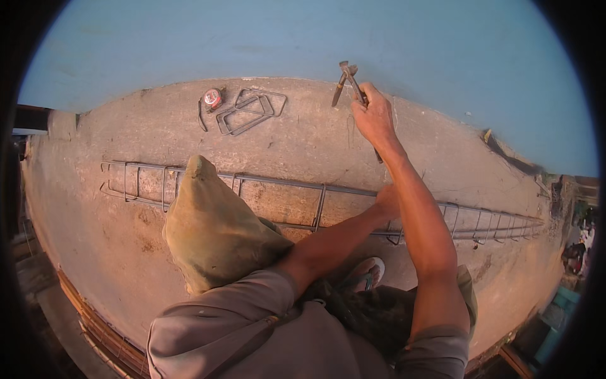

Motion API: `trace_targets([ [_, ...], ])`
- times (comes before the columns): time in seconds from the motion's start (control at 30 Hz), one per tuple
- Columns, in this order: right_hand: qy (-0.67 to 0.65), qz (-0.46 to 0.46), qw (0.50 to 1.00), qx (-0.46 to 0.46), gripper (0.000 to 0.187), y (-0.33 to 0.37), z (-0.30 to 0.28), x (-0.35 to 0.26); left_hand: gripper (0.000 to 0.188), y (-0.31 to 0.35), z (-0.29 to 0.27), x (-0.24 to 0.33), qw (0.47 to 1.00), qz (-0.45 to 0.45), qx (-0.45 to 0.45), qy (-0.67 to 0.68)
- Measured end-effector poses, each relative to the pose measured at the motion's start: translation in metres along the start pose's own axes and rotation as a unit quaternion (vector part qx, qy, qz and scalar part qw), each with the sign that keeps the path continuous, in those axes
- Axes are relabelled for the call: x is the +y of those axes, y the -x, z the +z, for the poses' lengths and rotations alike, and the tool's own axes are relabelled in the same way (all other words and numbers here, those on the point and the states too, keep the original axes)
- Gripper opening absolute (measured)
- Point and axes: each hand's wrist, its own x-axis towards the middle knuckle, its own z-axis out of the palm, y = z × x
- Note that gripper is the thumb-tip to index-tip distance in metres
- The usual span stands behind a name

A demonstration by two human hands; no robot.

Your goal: The person sits on a concrete floor and uses pliers to tie wire around the intersections of a rebar ladder. They repeatedly wrap and twist wire segments to secure the rungs to the side rails.

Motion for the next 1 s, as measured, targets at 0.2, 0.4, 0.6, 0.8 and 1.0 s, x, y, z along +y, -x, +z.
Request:
trace_targets([
  [0.2,-0.044,0.035,0.994,0.089,0.023,0.018,0.025,0.062,0.028,-0.031,0.129,-0.047,0.902,0.103,-0.001,0.42],
  [0.4,-0.061,0.006,0.981,0.185,0.025,0.018,-0.001,0.059,0.033,-0.007,0.052,-0.006,0.996,0.006,-0.092,-0.01],
  [0.6,-0.132,0.063,0.987,0.073,0.016,0.009,0.043,0.057,0.032,-0.019,0.093,-0.046,0.987,0.061,-0.007,0.151],
  [0.8,-0.184,0.173,0.963,-0.091,0.018,0.012,0.045,0.089,0.029,-0.002,0.055,0.005,0.993,0.062,-0.004,0.103],
  [1.0,0.127,0.15,0.946,-0.258,0.022,0.025,-0.112,0.016,0.023,-0.019,0.038,-0.003,0.999,-0.011,-0.036,-0.029],
])
